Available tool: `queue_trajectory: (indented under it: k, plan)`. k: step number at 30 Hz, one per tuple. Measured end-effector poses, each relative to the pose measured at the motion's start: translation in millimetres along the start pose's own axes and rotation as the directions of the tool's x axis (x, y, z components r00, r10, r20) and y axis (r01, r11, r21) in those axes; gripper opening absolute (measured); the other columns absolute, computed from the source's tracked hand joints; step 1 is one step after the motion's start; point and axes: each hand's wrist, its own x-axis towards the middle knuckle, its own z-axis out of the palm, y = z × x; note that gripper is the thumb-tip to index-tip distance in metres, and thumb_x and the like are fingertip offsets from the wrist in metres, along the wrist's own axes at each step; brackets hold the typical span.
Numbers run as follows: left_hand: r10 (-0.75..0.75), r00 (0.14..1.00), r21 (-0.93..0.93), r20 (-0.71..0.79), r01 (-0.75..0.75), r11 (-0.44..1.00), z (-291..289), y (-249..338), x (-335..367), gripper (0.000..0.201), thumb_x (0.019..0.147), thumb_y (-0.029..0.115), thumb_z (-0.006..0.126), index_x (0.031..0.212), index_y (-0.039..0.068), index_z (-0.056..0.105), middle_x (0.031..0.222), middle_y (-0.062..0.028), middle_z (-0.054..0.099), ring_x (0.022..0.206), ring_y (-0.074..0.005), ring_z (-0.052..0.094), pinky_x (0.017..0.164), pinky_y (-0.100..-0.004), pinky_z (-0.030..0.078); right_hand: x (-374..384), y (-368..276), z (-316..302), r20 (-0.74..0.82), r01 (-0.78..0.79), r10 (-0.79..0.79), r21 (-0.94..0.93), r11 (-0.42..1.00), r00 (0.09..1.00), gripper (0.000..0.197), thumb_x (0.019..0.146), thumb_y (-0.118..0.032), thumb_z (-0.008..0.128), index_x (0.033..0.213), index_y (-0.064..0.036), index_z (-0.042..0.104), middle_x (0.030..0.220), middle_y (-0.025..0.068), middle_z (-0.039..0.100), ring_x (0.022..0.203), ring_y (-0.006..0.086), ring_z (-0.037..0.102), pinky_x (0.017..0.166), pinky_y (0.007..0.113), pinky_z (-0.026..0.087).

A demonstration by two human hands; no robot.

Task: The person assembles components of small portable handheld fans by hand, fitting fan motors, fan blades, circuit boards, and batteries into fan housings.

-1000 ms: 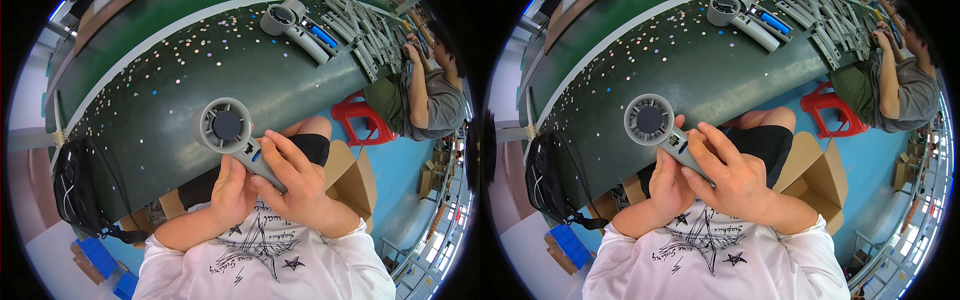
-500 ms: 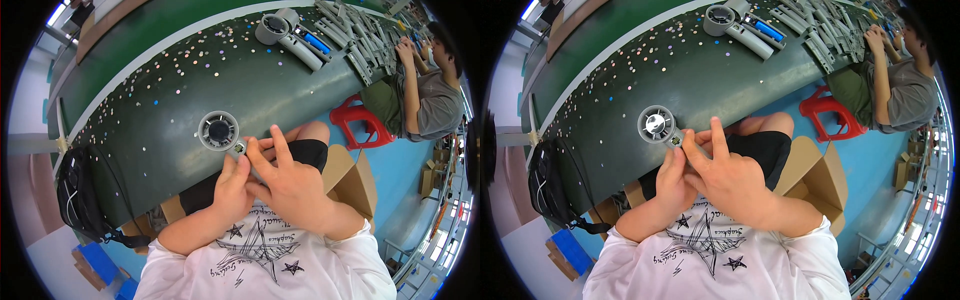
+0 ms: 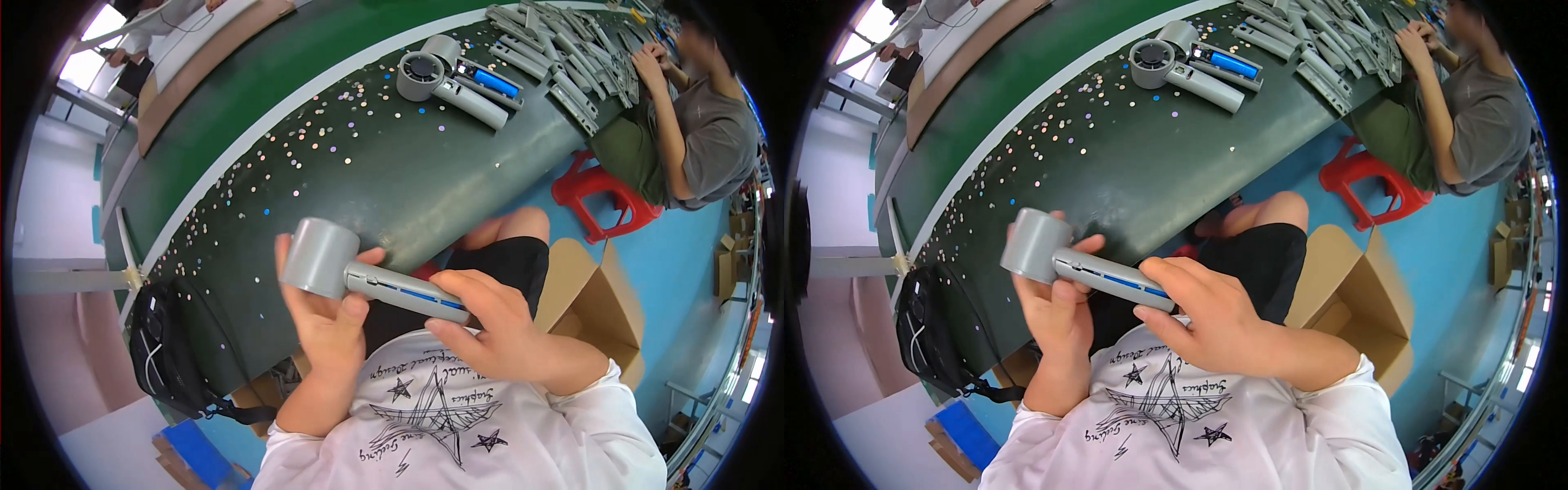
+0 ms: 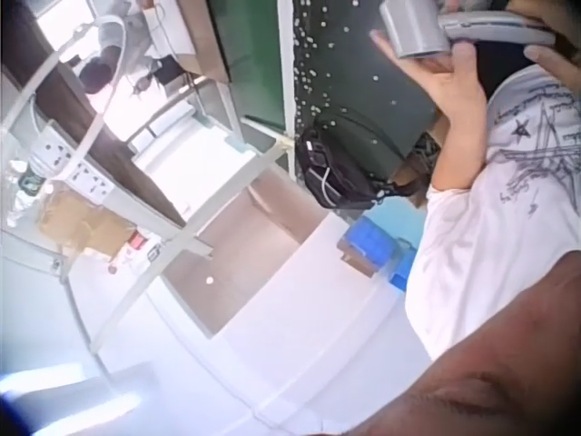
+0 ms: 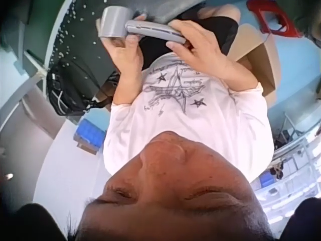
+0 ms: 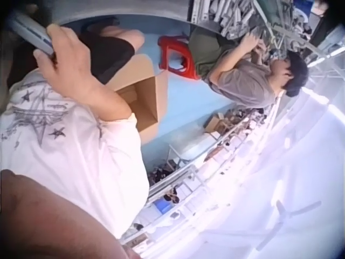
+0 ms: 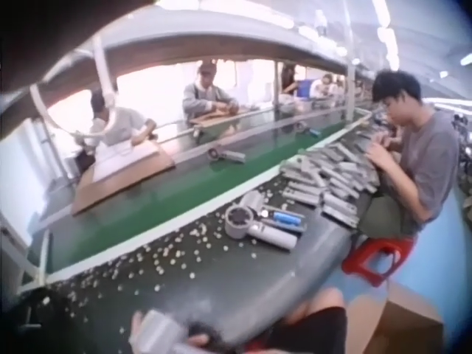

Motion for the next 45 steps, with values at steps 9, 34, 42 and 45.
queue_trajectory:
  k: [9,34,42,45]
  plan:
    - [0.217,0.972,0.263,0.096,-0.235,0.936,-6.9,0.4,-3.4,0.112,0.061,0.025,0.093,0.144,0.014,0.018,0.147,-0.0217,0.027,0.11,-0.0318,0.057,0.09,-0.0423,0.055,-6.5,-0.8,-5.3,0.07,0.096,-0.09,-0.083,0.992,0.993,0.048,0.077,-0.015,0.075,0.114,0.0076,0.055,0.097,0.0187,0.063,0.076,0.0301,0.065,0.062,0.035,0.055]
    - [0.155,0.987,0.3,-0.039,-0.136,0.944,-7.9,6.9,144.1,0.05,0.098,0.021,0.055,0.137,0.003,0.029,0.118,-0.0144,0.048,0.091,-0.0183,0.06,0.067,-0.029,0.054,193.2,40.3,3.7,0.108,-0.27,0.268,0.011,0.963,0.957,0.039,0.094,-0.037,0.056,0.091,0.0008,0.063,0.074,0.0165,0.064,0.075,0.029,0.066,0.068,0.038,0.05]
    - [0.079,0.988,0.641,0.13,-0.145,0.754,-36.5,-26.8,184.4,0.028,0.099,0.02,0.049,0.083,-0.001,0.059,0.078,-0.0142,0.06,0.068,-0.0287,0.06,0.064,-0.0378,0.047,497.0,138.1,88.7,-0.007,-0.174,0.179,-0.268,0.947,0.984,0.047,0.092,-0.037,0.055,0.114,0.0047,0.057,0.107,0.0269,0.063,0.101,0.0422,0.06,0.088,0.046,0.047]
    - [0.048,0.995,0.613,0.085,-0.09,0.785,-40.9,-23.7,183.6,0.026,0.099,0.02,0.048,0.083,0.0,0.057,0.08,-0.0151,0.058,0.074,-0.0337,0.058,0.064,-0.0401,0.046,558.7,167.4,95.4,0.2,-0.243,0.21,0.158,0.957,0.957,0.044,0.091,-0.029,0.054,0.121,0.0035,0.054,0.108,0.0268,0.062,0.103,0.0386,0.062,0.087,0.043,0.052]
